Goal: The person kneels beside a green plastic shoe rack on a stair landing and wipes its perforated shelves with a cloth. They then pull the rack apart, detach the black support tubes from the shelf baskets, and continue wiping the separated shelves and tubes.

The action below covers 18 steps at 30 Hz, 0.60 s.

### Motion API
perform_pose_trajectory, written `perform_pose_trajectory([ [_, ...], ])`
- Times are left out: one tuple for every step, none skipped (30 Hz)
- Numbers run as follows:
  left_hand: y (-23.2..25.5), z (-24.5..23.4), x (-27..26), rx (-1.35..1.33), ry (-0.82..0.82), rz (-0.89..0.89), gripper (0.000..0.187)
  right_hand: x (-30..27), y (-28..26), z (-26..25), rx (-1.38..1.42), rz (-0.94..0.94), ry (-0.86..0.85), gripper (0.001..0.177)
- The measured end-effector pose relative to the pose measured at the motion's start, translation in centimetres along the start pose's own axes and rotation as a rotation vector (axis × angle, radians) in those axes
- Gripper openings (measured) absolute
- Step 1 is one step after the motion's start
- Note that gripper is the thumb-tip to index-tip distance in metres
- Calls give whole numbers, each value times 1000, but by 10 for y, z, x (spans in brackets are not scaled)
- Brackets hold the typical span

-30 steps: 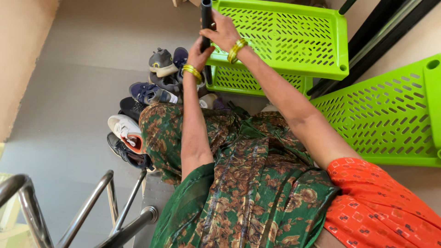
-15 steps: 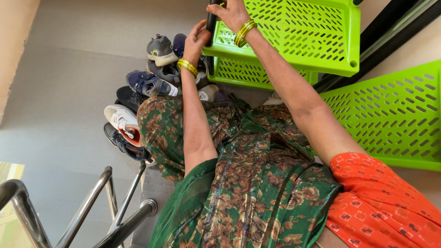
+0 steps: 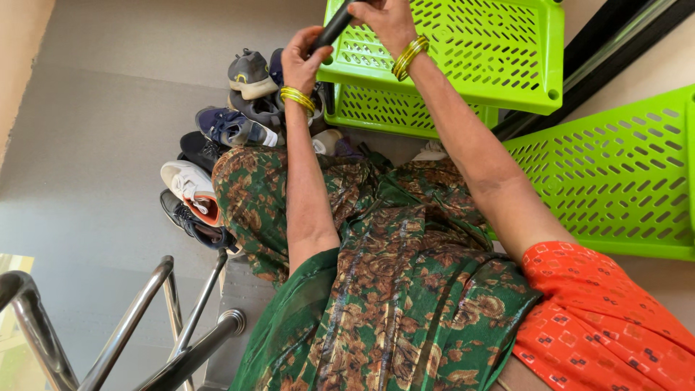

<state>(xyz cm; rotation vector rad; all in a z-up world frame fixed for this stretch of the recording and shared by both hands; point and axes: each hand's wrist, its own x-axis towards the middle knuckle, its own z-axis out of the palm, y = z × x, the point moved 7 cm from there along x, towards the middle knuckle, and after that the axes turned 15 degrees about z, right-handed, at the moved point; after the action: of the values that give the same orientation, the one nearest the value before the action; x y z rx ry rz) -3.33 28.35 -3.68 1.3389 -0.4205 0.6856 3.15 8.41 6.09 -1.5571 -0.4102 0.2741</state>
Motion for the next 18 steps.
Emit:
perform_pose_trajectory([
  [6, -2, 3, -32, 30, 51, 37, -3, -2, -7, 65, -6, 59, 7],
  [10, -10, 6, -116, 126, 51, 33, -7, -5, -13, 130, -13, 116, 7],
  [14, -17, 9, -201, 222, 51, 29, -13, -7, -20, 196, -19, 172, 8],
  [20, -24, 12, -286, 318, 52, 25, -19, -11, -24, 226, -53, 184, 7],
  [31, -25, 18, -249, 301, 99, 24, -26, -16, -29, 255, -87, 195, 8],
  [44, -26, 22, -212, 283, 142, 24, -32, -18, -34, 286, -117, 209, 10],
  [58, -26, 26, -174, 265, 185, 23, -34, -18, -32, 190, -78, 181, 13],
  [71, -28, 30, -177, 296, 211, 22, -36, -18, -29, 93, -41, 153, 16],
  [85, -30, 34, -179, 327, 237, 22, -37, -16, -24, -3, -4, 124, 20],
  [98, -29, 36, -184, 357, 260, 22, -41, -21, -18, -205, -91, 116, 22],
  [109, -23, 38, -95, 340, 238, 21, -46, -23, -8, -407, -177, 106, 24],
  [119, -19, 40, -6, 323, 219, 21, -50, -23, 5, -609, -266, 92, 26],
  [128, -14, 43, 83, 306, 199, 21, -52, -20, 15, -694, -280, 76, 30],
  [138, -4, 46, 133, 240, 235, 19, -53, -15, 29, -774, -295, 57, 34],
  [145, 10, 48, 183, 173, 270, 18, -52, -11, 40, -855, -311, 38, 38],
  [149, 21, 49, 235, 105, 303, 17, -50, -9, 49, -879, -330, 38, 40],
  [148, 27, 49, 275, 65, 294, 17, -48, -7, 57, -904, -350, 37, 41],
  [144, 31, 48, 314, 23, 284, 17, -46, -6, 62, -929, -369, 37, 44],
])
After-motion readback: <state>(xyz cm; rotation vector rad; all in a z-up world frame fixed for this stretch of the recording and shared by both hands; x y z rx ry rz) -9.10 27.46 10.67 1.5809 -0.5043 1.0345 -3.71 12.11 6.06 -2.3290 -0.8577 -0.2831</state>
